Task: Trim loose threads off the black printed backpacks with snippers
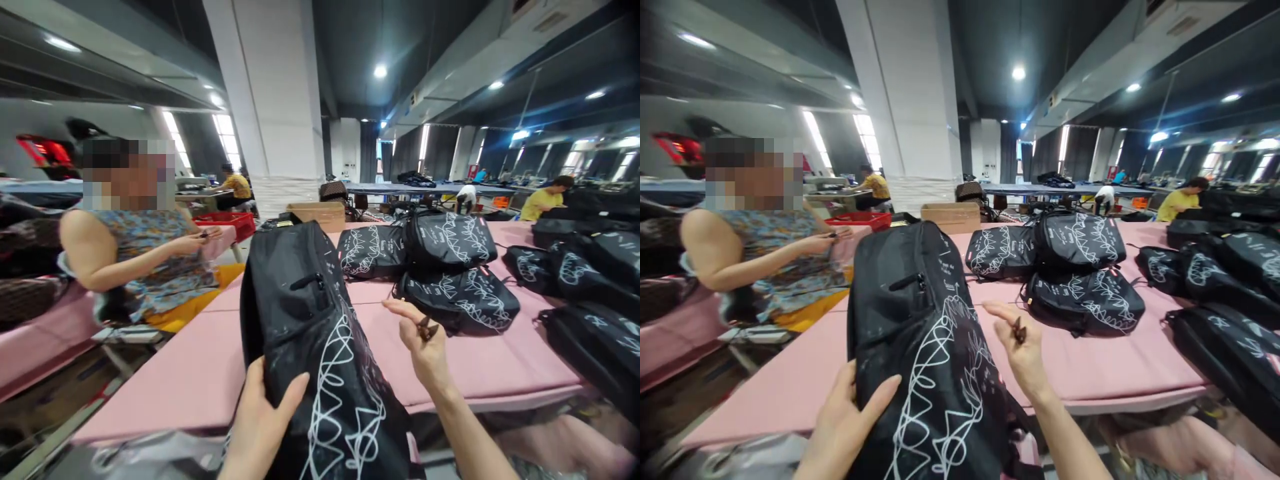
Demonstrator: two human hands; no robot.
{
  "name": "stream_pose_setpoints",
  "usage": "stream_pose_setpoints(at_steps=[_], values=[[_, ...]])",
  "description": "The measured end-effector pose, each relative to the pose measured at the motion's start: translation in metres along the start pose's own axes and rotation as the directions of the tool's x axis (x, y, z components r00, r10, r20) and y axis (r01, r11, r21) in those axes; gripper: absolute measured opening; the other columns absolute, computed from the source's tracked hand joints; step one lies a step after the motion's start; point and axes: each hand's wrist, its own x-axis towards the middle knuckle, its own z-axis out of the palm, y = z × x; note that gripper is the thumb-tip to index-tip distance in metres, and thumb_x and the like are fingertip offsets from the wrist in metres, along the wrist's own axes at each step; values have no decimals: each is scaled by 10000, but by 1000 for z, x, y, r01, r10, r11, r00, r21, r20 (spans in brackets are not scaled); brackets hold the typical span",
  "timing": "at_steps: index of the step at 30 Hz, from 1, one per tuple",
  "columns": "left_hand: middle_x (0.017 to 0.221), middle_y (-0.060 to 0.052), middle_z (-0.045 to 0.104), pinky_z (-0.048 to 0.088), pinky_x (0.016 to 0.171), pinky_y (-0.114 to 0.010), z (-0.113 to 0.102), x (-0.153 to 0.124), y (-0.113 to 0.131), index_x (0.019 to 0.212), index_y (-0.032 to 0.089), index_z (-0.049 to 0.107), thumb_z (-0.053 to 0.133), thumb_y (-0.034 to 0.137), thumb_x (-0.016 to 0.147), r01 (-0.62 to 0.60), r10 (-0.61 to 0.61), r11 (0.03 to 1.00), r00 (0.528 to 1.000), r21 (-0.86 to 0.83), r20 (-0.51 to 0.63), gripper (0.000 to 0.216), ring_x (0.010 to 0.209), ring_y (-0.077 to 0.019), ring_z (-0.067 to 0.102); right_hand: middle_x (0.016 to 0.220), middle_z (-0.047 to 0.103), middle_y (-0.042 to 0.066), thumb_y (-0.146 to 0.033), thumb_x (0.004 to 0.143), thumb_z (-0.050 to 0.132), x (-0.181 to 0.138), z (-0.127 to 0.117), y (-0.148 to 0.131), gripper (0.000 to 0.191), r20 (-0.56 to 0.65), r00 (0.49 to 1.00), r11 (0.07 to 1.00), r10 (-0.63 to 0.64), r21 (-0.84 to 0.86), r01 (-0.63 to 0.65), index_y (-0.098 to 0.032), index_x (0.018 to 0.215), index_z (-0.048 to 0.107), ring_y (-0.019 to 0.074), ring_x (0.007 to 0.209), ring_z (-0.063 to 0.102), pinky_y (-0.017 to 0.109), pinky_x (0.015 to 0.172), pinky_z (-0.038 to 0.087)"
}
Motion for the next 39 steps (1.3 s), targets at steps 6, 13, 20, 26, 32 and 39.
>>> stream_pose_setpoints(at_steps=[6,13,20,26,32,39], values=[[1063,-117,570,400,971,-511,26,-23,2,1093,167,432,652,585,570,-39,40,998,999,-51,23,704,1020,-313,554,1021,681,59,-270,852,588,4,9,-30,156,146,984,992,-102,-56,111,-223,948,702,212,1013,615,341,869,518],[1088,-149,567,472,903,-458,34,-23,3,1080,147,415,648,561,583,-82,91,992,992,-93,93,688,1024,-307,565,1098,642,57,-136,883,493,5,22,-48,281,405,863,901,-303,-174,398,-225,1115,625,171,1027,599,307,892,504],[1076,-118,548,507,790,-363,23,-21,-7,1128,164,427,505,448,824,-412,413,911,908,-27,72,423,931,-224,570,1038,563,66,-73,765,547,0,37,-61,349,562,815,663,-138,-559,498,-206,1083,600,150,825,600,203,615,457],[1369,-106,403,168,1075,-581,0,29,68,1282,210,449,588,201,811,-921,819,153,321,358,476,492,1336,-337,223,1025,572,36,19,687,433,-4,31,-69,473,681,729,715,-65,-478,510,-223,1076,553,142,838,571,209,656,425],[1447,-76,321,150,1066,-580,20,39,92,1376,226,371,754,248,674,-894,651,46,366,446,665,800,1342,-330,207,823,551,20,-51,752,492,-13,29,-64,232,689,717,858,-104,-302,415,-176,934,564,115,689,527,209,578,390],[1412,-51,385,236,1034,-463,17,49,76,1342,229,420,702,304,736,-921,764,38,277,389,582,672,1309,-265,311,843,583,55,-81,840,487,-24,21,-57,176,738,636,826,-223,-203,525,-142,997,540,124,735,547,218,569,405]])
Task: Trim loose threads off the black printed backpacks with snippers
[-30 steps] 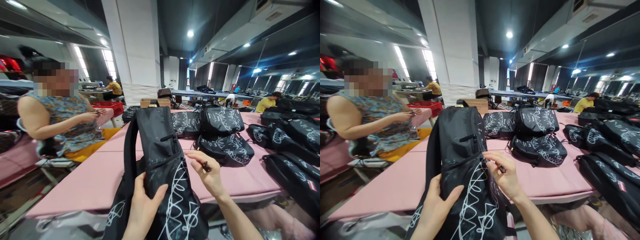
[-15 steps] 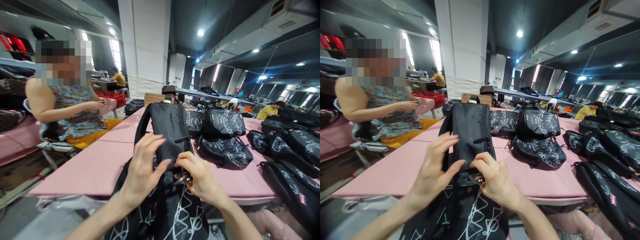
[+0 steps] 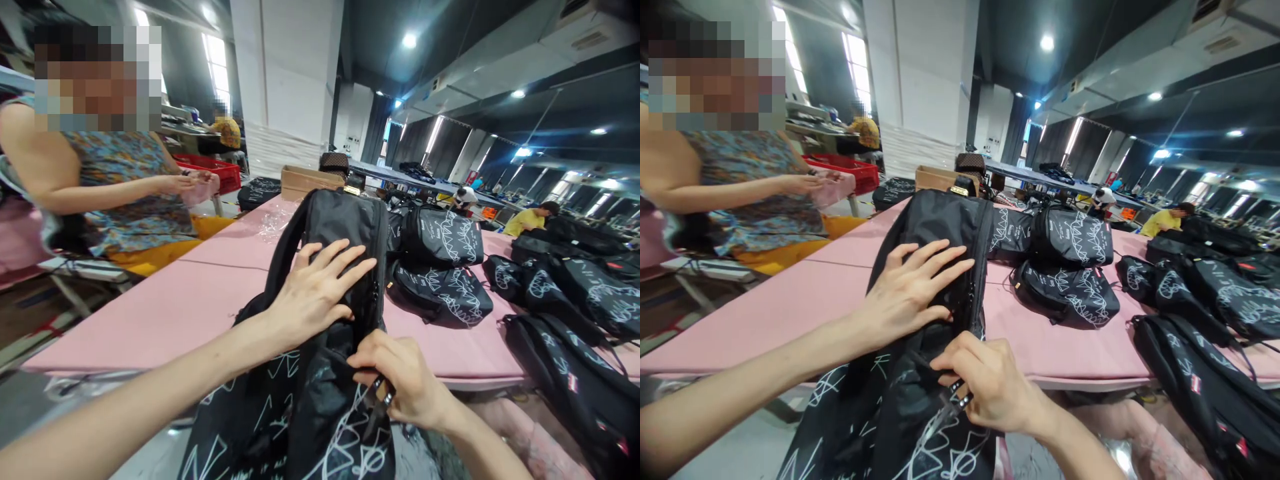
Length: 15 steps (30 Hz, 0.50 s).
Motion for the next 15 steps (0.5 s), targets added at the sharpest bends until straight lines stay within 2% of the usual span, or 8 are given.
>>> stream_pose_setpoints(at_steps=[3,6,10,15], values=[[1367,-63,444,214,1052,-425,-4,-9,-10,1292,175,465,589,310,837,-93,90,995,994,-46,-62,491,1320,-244,301,841,586,54,-21,824,431,-9,2,6,241,-24,998,995,-59,-81,57,-134,1011,532,130,759,551,223,575,412],[1337,-40,479,207,1052,-418,-7,-15,-10,1227,171,515,538,259,869,-95,93,995,993,-27,-75,370,1309,-242,321,820,598,61,-59,859,401,-16,10,11,193,-111,980,979,-168,-139,152,-122,974,543,129,742,560,225,564,413],[1317,-26,499,216,1038,-427,-8,-17,1,1208,176,528,524,191,866,-47,48,999,996,19,-77,343,1294,-250,343,792,632,75,-103,918,365,-18,16,10,195,-128,943,915,-308,-312,256,-99,933,559,110,600,529,233,462,346],[1307,-23,508,222,1034,-424,-7,-17,5,1201,179,523,519,179,870,-36,34,999,995,-12,-98,331,1299,-239,339,791,657,105,-66,869,428,-19,18,9,172,-104,902,824,-419,-462,329,-75,834,596,99,500,463,250,410,288]])
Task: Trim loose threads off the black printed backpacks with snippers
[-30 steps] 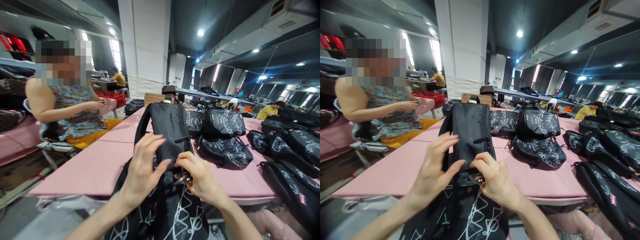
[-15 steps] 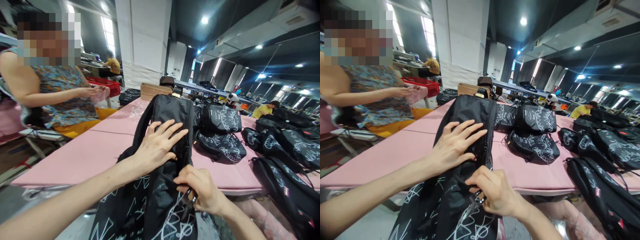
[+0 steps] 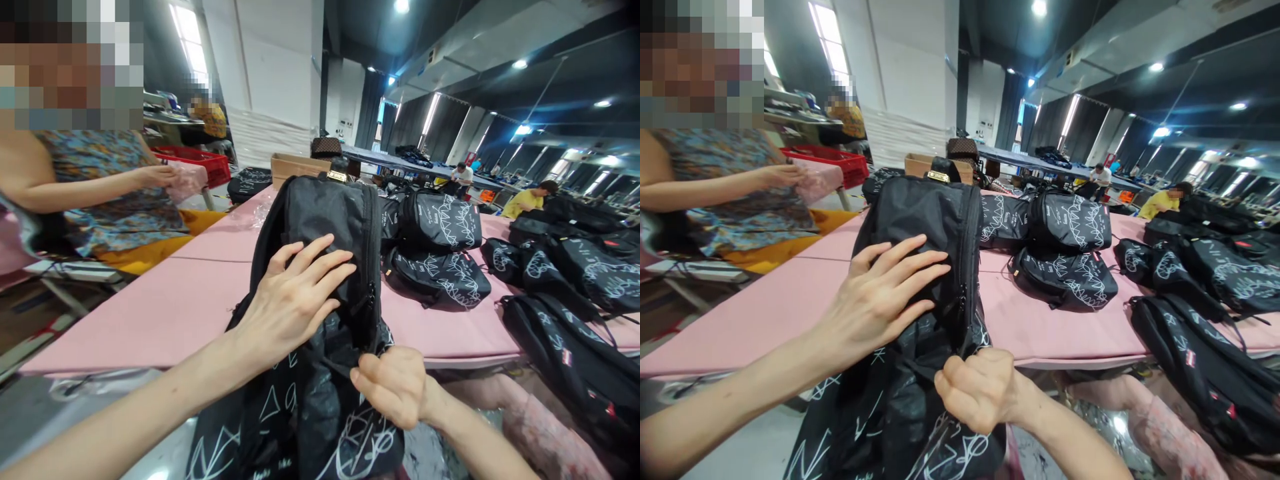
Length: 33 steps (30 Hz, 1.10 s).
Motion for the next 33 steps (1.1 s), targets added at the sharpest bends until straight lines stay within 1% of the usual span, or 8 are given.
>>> stream_pose_setpoints(at_steps=[5,10,12,15,18,24,28,33], values=[[1232,0,562,205,1032,-436,0,-4,1,988,212,597,521,182,872,-7,3,993,999,-117,-37,142,1300,-237,338,813,668,75,-82,768,599,-8,3,-2,55,-25,998,995,-62,-84,60,-115,736,629,79,503,440,230,396,258],[1126,25,615,190,1034,-440,-3,-7,4,808,223,614,519,197,878,-31,20,981,998,-189,-62,121,1290,-234,350,776,668,57,-69,794,570,-5,-2,-3,109,-76,996,997,-52,-64,47,-123,715,623,68,473,416,231,390,250],[1123,21,619,181,1045,-438,0,-5,4,814,219,617,507,174,877,-37,22,979,997,-203,-78,135,1285,-226,357,774,661,57,-82,859,489,1,-7,-2,163,-38,999,1000,27,0,-27,-116,766,619,73,482,438,233,401,280],[1108,15,627,147,1076,-447,9,1,1,853,211,611,478,137,879,-42,16,967,994,-251,-108,154,1270,-206,378,771,639,51,-122,928,395,16,-9,2,225,60,966,965,252,61,-256,-118,847,606,80,553,511,216,452,356],[1129,2,611,106,1103,-491,18,2,-3,910,211,599,437,119,893,18,-58,959,990,-284,-132,187,1290,-201,352,760,616,44,-126,921,427,29,-1,6,186,19,917,917,398,3,-398,-126,842,595,86,618,558,194,495,397],[1386,-117,361,302,1060,-524,29,-38,5,1098,181,518,456,226,897,236,-291,929,941,-287,-170,215,1377,-281,159,792,612,58,-64,852,440,32,23,11,171,-143,916,927,374,16,-375,-127,910,588,117,606,557,221,507,421],[1447,-142,253,409,1016,-421,38,-64,25,1118,179,510,453,217,892,284,-347,900,926,-330,-150,235,1315,-256,325,768,610,66,-11,792,389,27,28,14,283,-201,910,932,362,95,-350,-112,983,572,129,630,581,219,516,464],[1434,-132,294,492,920,-327,35,-57,41,968,175,573,407,97,867,307,-412,849,894,-430,-175,209,1210,-209,468,906,663,92,29,807,427,20,23,9,339,-288,897,941,335,154,-302,-142,1067,562,161,831,641,253,670,544]])
